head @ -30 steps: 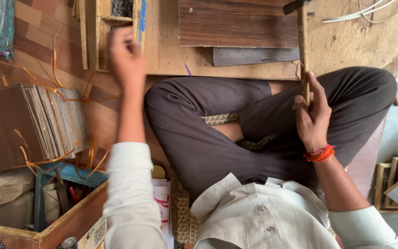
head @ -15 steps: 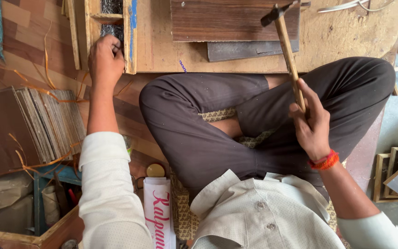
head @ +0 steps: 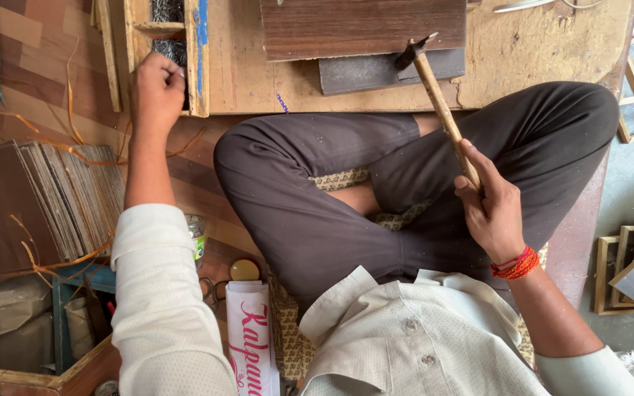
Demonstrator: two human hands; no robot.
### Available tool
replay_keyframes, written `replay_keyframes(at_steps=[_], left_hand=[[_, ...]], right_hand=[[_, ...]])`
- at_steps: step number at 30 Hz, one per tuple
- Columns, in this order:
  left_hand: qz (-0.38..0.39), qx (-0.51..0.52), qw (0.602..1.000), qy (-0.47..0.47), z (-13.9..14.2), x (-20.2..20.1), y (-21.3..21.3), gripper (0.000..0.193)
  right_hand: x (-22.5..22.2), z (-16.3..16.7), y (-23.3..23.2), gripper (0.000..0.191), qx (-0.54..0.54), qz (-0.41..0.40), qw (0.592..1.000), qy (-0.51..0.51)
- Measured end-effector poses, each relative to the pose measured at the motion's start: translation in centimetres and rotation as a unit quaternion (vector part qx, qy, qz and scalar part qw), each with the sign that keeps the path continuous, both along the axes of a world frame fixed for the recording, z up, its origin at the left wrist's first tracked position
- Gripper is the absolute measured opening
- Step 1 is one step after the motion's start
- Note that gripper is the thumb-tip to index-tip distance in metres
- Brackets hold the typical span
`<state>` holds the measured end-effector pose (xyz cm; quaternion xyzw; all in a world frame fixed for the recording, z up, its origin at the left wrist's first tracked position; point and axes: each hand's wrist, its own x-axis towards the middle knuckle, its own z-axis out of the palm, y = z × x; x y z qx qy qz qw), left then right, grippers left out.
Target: The person assembles a wooden picture frame by hammering nails into a wooden backing board. They handle a printed image, a wooden frame, nails, and a hammer, then place the backing board onto the frame.
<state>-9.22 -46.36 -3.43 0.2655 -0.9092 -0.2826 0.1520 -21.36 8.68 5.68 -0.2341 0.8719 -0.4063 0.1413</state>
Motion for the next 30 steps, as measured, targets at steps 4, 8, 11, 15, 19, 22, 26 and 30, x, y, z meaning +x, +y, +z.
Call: replay_keyframes(at_steps=[4,8,11,15,19,22,26,30], left_hand=[[0.028,0.067,0.995,0.075,-0.5,0.6,0.2,0.015],[0.063,0.047,0.986,0.148,-0.1,0.0,0.4,0.02],[-0.002,0.107,0.952,0.286,0.9,-2.7,2.5,0.023],[-0.112,0.051,0.949,0.291,2.0,-7.9,11.0,0.012],[-0.119,0.096,0.956,0.251,2.8,-13.3,19.2,0.014],[-0.07,0.139,0.97,0.186,3.3,-15.1,21.6,0.005],[-0.092,0.047,0.976,0.193,2.8,-16.1,22.4,0.012],[-0.089,-0.021,0.985,0.145,1.5,-16.5,22.9,0.016]], right_hand=[[-0.1,-0.3,0.6,0.053,0.028,-0.011,0.999,-0.014],[0.2,-1.0,1.1,0.051,-0.015,0.008,1.0,0.016],[0.5,-1.6,1.1,0.053,-0.047,0.016,0.992,0.119],[0.2,-1.8,0.5,0.057,-0.026,0.022,0.995,0.092],[-0.2,-1.5,0.0,0.055,0.004,-0.008,1.0,0.006],[-0.4,-1.0,-0.2,0.052,-0.007,0.017,0.997,0.074],[-1.2,-0.3,-0.4,0.045,-0.032,0.067,0.985,0.154],[-2.0,0.6,-1.3,0.048,0.011,0.066,0.988,0.137]])
